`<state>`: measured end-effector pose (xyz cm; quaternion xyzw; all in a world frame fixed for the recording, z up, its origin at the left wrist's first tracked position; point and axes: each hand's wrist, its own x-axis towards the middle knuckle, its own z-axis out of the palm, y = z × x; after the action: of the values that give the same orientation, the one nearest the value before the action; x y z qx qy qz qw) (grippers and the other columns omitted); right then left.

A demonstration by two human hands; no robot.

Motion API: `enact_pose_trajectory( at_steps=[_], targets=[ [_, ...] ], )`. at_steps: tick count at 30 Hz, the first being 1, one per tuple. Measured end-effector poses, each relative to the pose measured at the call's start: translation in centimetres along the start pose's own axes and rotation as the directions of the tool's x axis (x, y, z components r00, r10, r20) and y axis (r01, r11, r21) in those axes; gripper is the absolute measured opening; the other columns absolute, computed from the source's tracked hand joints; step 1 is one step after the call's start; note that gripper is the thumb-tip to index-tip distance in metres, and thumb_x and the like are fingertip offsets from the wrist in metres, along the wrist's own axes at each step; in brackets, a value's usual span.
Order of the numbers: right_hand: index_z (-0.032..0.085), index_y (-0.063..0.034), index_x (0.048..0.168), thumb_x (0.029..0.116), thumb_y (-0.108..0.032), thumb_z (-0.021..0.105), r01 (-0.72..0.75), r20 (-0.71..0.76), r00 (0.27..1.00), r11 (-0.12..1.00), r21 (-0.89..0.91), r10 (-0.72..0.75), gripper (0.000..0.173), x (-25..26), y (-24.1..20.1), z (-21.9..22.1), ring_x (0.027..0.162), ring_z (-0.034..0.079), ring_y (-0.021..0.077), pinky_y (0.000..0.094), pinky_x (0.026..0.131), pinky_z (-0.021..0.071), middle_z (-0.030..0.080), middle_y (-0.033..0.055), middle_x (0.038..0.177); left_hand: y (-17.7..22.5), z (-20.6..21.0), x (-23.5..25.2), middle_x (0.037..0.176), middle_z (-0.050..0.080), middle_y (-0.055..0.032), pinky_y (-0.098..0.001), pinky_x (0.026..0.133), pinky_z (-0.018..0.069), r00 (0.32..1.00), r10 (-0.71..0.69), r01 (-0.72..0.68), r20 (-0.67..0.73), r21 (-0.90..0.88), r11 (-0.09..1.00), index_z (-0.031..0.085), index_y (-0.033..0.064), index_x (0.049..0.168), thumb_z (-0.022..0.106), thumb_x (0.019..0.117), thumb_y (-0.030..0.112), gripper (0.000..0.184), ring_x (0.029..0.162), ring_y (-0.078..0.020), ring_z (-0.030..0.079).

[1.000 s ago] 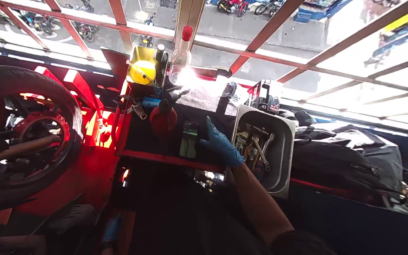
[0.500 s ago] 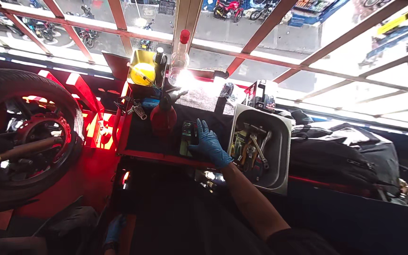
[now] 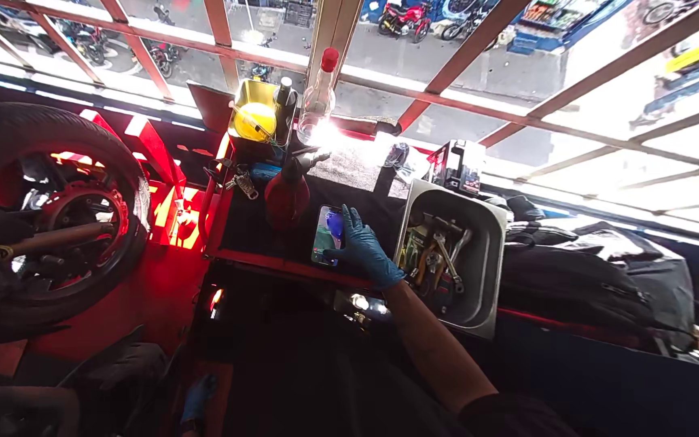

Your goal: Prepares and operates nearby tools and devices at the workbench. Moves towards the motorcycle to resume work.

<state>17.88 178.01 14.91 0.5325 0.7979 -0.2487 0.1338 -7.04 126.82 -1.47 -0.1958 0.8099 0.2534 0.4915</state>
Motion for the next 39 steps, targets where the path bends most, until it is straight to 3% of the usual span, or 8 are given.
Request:
enact_pose_trajectory(
  at_steps=[5,9,16,27,36,39],
  targets=[
    [0.007,-0.0138,0.167,0.0668,-0.072,0.08,0.002,-0.011,1.0,1.0,0.002,-0.002,0.137,-0.3,-0.1,0.2,0.13,0.052,0.045,0.0602,0.104,0.0438,0.013,0.0178,0.172,0.0,0.0,0.3,0.128,0.066,-0.0229,-0.0461,0.093,0.0522,1.0,0.002,-0.002,0.0,-0.013,1.0,0.058,-0.0051,0.135,0.046,0.1113,0.03,0.044,0.108,-0.0298,0.066],
    [0.006,-0.0152,0.167,0.0622,-0.076,0.08,0.021,-0.015,1.0,1.0,0.006,-0.021,0.142,-0.6,0.1,0.5,0.134,0.048,0.0462,0.0631,0.104,0.0422,0.011,0.0173,0.172,0.2,-0.1,0.2,0.127,0.067,-0.023,-0.046,0.091,0.0526,1.0,0.007,-0.007,-0.01,-0.013,1.0,0.058,-0.0054,0.134,0.048,0.1107,0.029,0.043,0.106,-0.0298,0.067],
    [0.004,-0.0182,0.168,0.0608,-0.082,0.075,0.032,0.009,0.999,0.999,-0.028,-0.032,0.143,-1.3,0.0,1.7,0.149,0.03,0.047,0.0684,0.111,0.0331,0.004,0.015,0.174,0.3,-0.3,0.0,0.126,0.068,-0.0216,-0.0439,0.09,0.0526,1.0,0.012,-0.012,-0.005,-0.005,1.0,0.059,-0.0052,0.133,0.047,0.1109,0.028,0.042,0.104,-0.0273,0.067],
    [0.004,-0.0168,0.167,0.0614,-0.082,0.076,0.041,-0.001,0.999,0.999,-0.01,-0.041,0.144,-1.5,0.1,1.6,0.15,0.03,0.0477,0.0704,0.112,0.032,0.005,0.0161,0.173,0.7,-0.2,-0.6,0.127,0.066,-0.0234,-0.0445,0.091,0.0519,1.0,0.029,-0.029,-0.001,0.007,1.0,0.057,-0.006,0.135,0.045,0.1118,0.027,0.043,0.106,-0.0285,0.066],
    [0.004,-0.0166,0.167,0.0652,-0.075,0.079,0.026,-0.016,1.0,0.999,-0.031,-0.027,0.139,-1.2,-0.1,1.8,0.147,0.034,0.0479,0.0689,0.111,0.0337,0.007,0.0174,0.173,0.5,-0.2,-0.7,0.127,0.067,-0.0227,-0.043,0.089,0.0526,1.0,0.016,-0.016,-0.018,-0.02,1.0,0.058,-0.0052,0.135,0.047,0.1115,0.028,0.042,0.104,-0.0276,0.067],
    [0.01,-0.0147,0.167,0.0767,-0.053,0.08,0.014,-0.062,0.998,0.999,0.043,-0.011,0.121,-0.9,0.2,1.7,0.14,0.044,0.0453,0.0615,0.109,0.0402,0.014,0.0188,0.171,0.4,-0.3,-0.5,0.126,0.067,-0.0222,-0.0416,0.087,0.0527,1.0,0.02,-0.021,-0.014,-0.021,1.0,0.058,-0.0051,0.135,0.046,0.1114,0.028,0.042,0.102,-0.0261,0.067]
  ],
)
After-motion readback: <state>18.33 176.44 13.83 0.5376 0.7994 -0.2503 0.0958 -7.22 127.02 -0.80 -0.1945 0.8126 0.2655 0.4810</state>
